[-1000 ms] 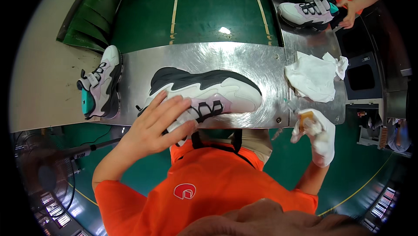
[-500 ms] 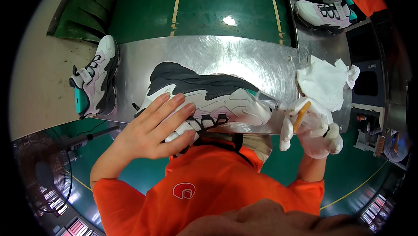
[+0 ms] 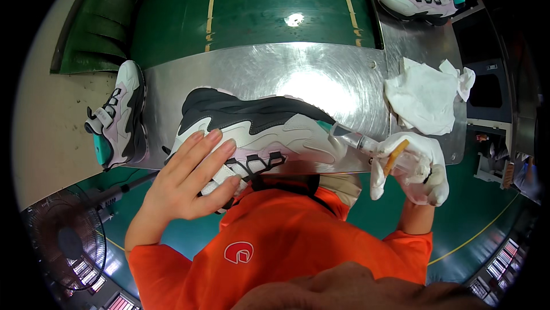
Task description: The person applies glue to the seams of white and teal sneakers using a syringe. They handle the shoes one at a time, rotating them to access different areas, and place them on a metal table after treatment.
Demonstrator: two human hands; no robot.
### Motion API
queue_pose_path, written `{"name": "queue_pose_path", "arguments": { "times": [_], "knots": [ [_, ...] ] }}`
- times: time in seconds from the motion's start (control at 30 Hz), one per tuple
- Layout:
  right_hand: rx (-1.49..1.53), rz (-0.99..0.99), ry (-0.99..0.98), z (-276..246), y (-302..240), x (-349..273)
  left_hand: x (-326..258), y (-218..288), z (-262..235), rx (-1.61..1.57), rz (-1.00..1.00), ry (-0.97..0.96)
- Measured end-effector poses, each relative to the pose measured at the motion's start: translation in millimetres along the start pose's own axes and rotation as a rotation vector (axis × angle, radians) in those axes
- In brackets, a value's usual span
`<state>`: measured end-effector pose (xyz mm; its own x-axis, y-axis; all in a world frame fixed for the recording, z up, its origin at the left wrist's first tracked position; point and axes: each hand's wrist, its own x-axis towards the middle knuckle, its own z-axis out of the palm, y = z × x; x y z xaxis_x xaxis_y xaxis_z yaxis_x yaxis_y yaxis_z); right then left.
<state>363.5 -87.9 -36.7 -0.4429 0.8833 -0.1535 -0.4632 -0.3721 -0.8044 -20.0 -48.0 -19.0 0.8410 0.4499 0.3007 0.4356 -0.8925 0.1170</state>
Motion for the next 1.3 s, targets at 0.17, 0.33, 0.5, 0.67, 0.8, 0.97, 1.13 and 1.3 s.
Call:
{"name": "queue_pose_path", "arguments": {
  "times": [0.17,0.33,0.5,0.67,0.8,0.97,1.13,1.3],
  "knots": [
    [0.091,-0.203,0.072,-13,27,-15,2,8,0,0.023,-0.022,-0.001],
    [-0.009,-0.222,0.253,-14,36,-27,2,19,1,0.059,-0.048,0.006],
    [0.025,-0.229,0.243,-8,38,-33,-2,27,5,0.081,-0.059,0.032],
    [0.017,-0.398,0.365,1,34,-19,0,20,5,0.08,0.0,0.054],
    [-0.49,-0.517,0.126,18,24,33,-1,3,5,0.07,0.06,0.078],
    [-0.948,-0.509,-0.043,35,22,73,3,-3,1,0.062,0.062,0.069],
    [-1.233,-0.574,-0.167,43,4,78,2,-5,-2,0.05,0.045,0.047],
    [-1.27,-0.572,-0.157,39,0,62,3,-7,-5,0.05,0.055,0.028]
  ]
}}
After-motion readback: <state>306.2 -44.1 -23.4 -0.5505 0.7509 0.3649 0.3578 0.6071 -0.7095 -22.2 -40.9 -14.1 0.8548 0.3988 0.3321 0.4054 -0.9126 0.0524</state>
